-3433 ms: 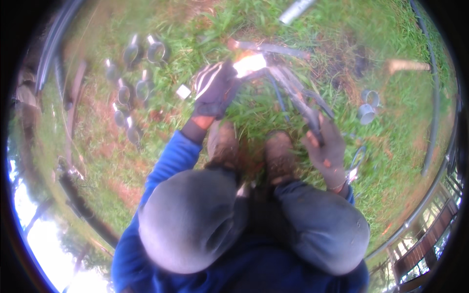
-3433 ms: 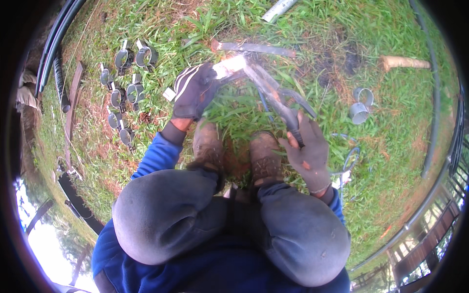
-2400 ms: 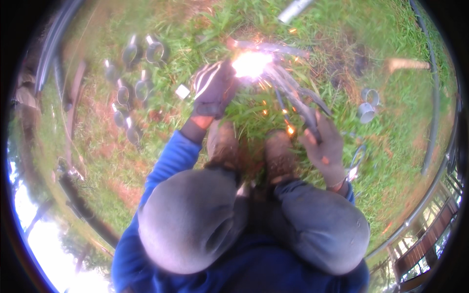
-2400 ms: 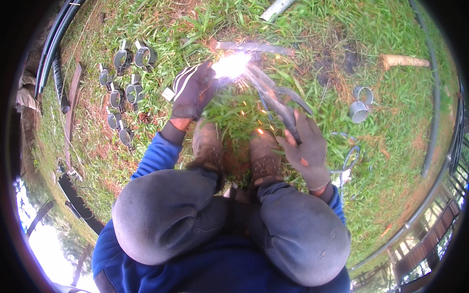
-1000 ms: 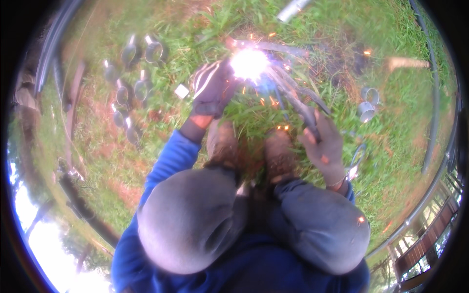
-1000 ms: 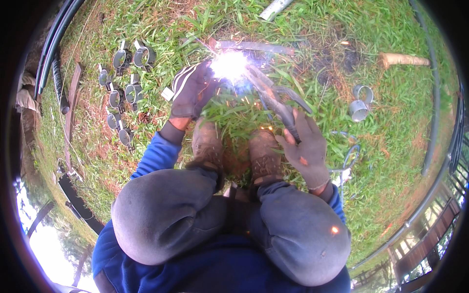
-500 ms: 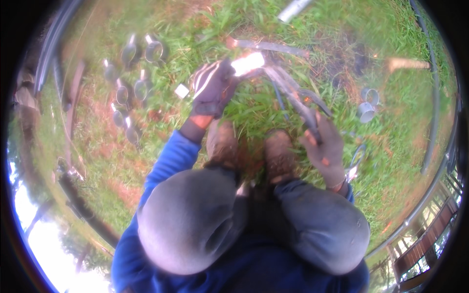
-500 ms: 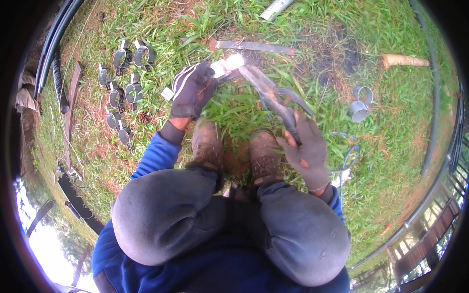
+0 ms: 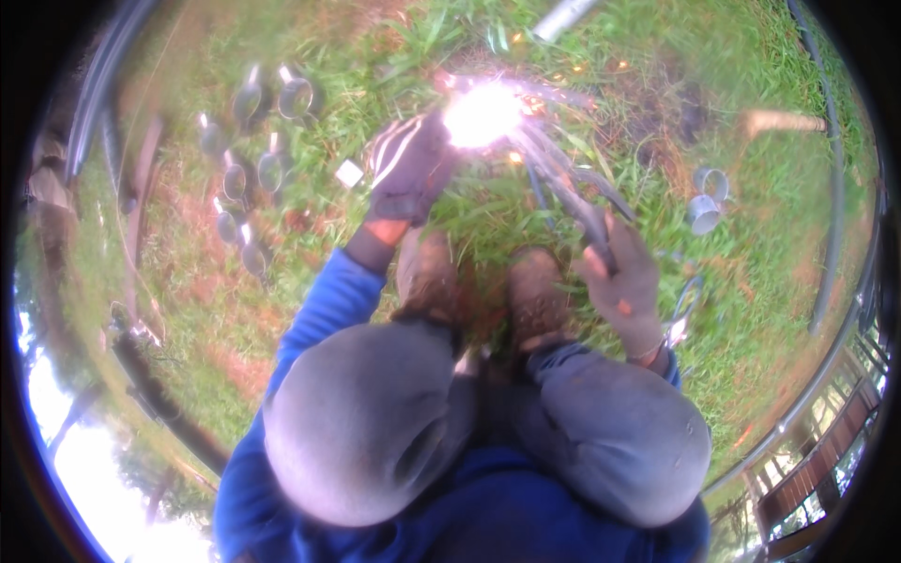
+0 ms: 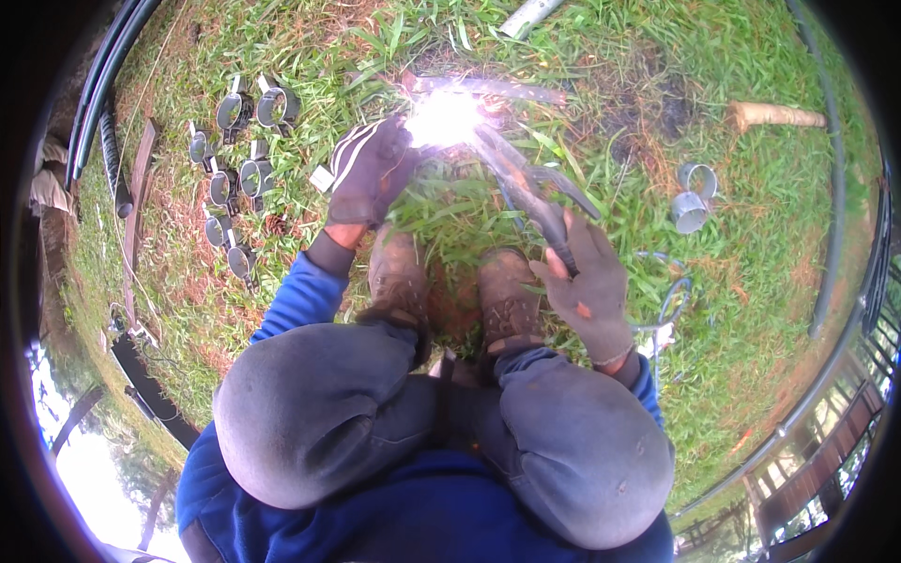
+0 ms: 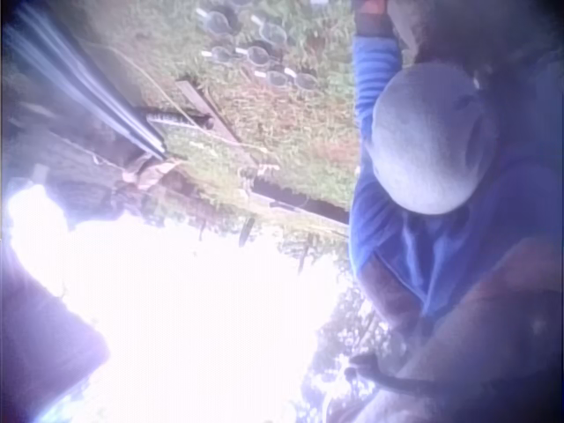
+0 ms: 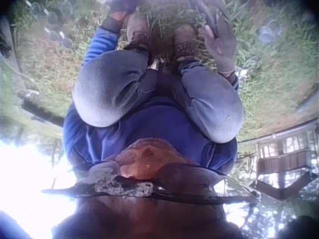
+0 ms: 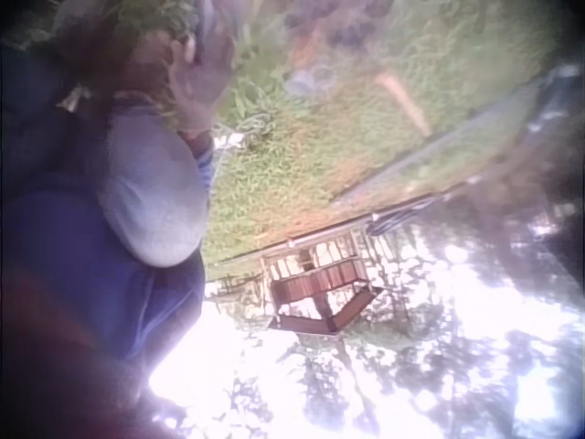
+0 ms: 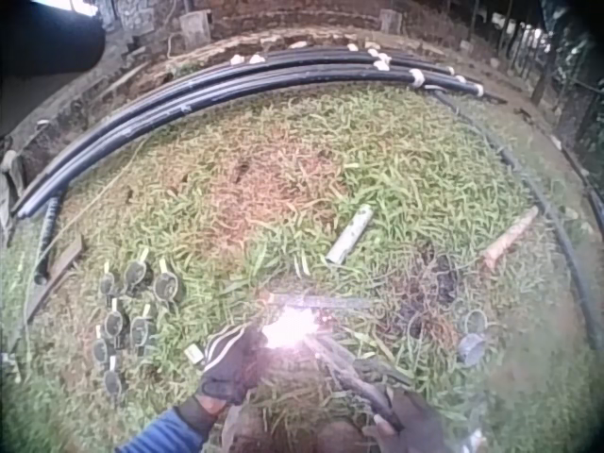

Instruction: The person welds metal components together on the ground, using a welding electrode and a grounding clamp held by pliers, creating sparks while joining small cylindrical and flat metal parts.

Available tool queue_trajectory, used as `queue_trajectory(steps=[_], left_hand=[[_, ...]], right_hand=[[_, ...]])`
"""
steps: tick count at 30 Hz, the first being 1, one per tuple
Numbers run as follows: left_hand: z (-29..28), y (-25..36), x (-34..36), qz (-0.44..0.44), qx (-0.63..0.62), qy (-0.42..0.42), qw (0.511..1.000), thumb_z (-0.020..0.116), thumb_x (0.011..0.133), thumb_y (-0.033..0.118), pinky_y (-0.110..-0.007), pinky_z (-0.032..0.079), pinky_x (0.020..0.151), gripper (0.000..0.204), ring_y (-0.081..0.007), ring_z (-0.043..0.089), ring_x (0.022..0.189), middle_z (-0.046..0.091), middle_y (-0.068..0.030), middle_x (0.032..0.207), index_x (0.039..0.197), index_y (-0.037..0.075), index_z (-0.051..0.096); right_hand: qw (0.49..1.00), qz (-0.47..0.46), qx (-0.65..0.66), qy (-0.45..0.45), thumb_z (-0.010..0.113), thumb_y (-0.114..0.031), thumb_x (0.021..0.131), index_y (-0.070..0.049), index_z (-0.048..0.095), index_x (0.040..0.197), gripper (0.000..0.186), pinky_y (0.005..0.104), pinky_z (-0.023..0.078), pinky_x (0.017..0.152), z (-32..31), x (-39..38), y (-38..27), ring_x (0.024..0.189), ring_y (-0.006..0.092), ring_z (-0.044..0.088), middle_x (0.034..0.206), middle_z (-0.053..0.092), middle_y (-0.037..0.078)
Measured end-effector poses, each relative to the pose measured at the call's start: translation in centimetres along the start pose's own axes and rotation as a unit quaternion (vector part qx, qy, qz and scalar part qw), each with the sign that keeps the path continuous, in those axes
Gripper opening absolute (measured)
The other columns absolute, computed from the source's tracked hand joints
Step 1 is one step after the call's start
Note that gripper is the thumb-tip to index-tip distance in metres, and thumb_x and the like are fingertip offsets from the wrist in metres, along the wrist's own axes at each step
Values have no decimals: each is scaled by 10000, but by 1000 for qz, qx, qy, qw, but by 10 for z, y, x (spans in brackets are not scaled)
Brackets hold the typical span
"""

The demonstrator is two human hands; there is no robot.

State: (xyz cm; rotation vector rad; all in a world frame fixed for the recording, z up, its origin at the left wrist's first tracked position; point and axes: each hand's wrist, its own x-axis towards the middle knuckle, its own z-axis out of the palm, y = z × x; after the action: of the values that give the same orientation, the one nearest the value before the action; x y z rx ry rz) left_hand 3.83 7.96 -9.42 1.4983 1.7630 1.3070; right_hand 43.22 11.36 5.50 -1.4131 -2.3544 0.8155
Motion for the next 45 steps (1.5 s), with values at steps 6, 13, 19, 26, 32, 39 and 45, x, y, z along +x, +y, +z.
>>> queue_trajectory(steps=[6, 13, 19, 26, 32, 39, 45], left_hand=[[-1, -24, -7, -96, -193, 8, 976, 796, 1129, 56, -325, 620, 814, 360, -156, 739, 936, 840, -71, 1138, 1480, -19, 821], [-7, 11, 4, 142, 123, 18, 982, 903, 1024, 95, -403, 657, 883, 517, -273, 814, 995, 876, -122, 1191, 1524, 10, 800], [-9, 37, 14, -29, 55, -20, 998, 815, 1050, 24, -343, 627, 823, 369, -157, 755, 921, 837, -75, 1108, 1413, -41, 837], [-8, 25, 11, -10, 102, -23, 995, 716, 1093, -16, -302, 575, 739, 302, -112, 708, 869, 799, -28, 1064, 1356, -42, 862], [7, 0, 1, -41, -5, 21, 999, 666, 1114, -74, -283, 549, 678, 376, -98, 696, 818, 824, -18, 1089, 1439, -23, 847], [4, -12, -11, -82, -16, -3, 996, 626, 1106, -95, -335, 623, 939, 498, -182, 741, 1115, 808, -87, 1347, 1587, -56, 750], [-1, 3, 0, -26, 26, -17, 999, 640, 1092, -101, -348, 629, 946, 491, -191, 761, 1125, 822, -95, 1322, 1568, -64, 755]], right_hand=[[1000, 1, 0, -4, 1061, -107, 819, -2, 697, 1643, 907, 493, 693, 887, 1, 0, 2, 1070, 448, 839, 1296, 796, 238], [997, -63, 9, 40, 1079, -130, 813, -8, 688, 1649, 931, 488, 684, 864, 4, 1, 6, 1024, 425, 831, 1252, 790, 216], [1000, -3, -8, 20, 1079, -118, 811, -10, 687, 1645, 928, 475, 685, 858, -1, -2, 4, 988, 394, 822, 1200, 776, 183], [1000, 0, -7, 4, 1067, -101, 820, -33, 687, 1660, 925, 468, 690, 868, 0, -1, 0, 1013, 391, 831, 1232, 785, 186], [1000, 2, -2, -1, 1053, -107, 841, -20, 689, 1654, 895, 478, 695, 874, 1, -1, 1, 1036, 417, 838, 1273, 790, 216], [1000, -5, -3, -1, 1041, -120, 856, 0, 693, 1644, 870, 501, 697, 873, 2, 0, 3, 1050, 455, 842, 1302, 793, 248], [1000, -7, 3, -2, 1043, -122, 853, 0, 695, 1647, 875, 499, 696, 881, 1, 2, 2, 1053, 456, 841, 1297, 793, 250]])
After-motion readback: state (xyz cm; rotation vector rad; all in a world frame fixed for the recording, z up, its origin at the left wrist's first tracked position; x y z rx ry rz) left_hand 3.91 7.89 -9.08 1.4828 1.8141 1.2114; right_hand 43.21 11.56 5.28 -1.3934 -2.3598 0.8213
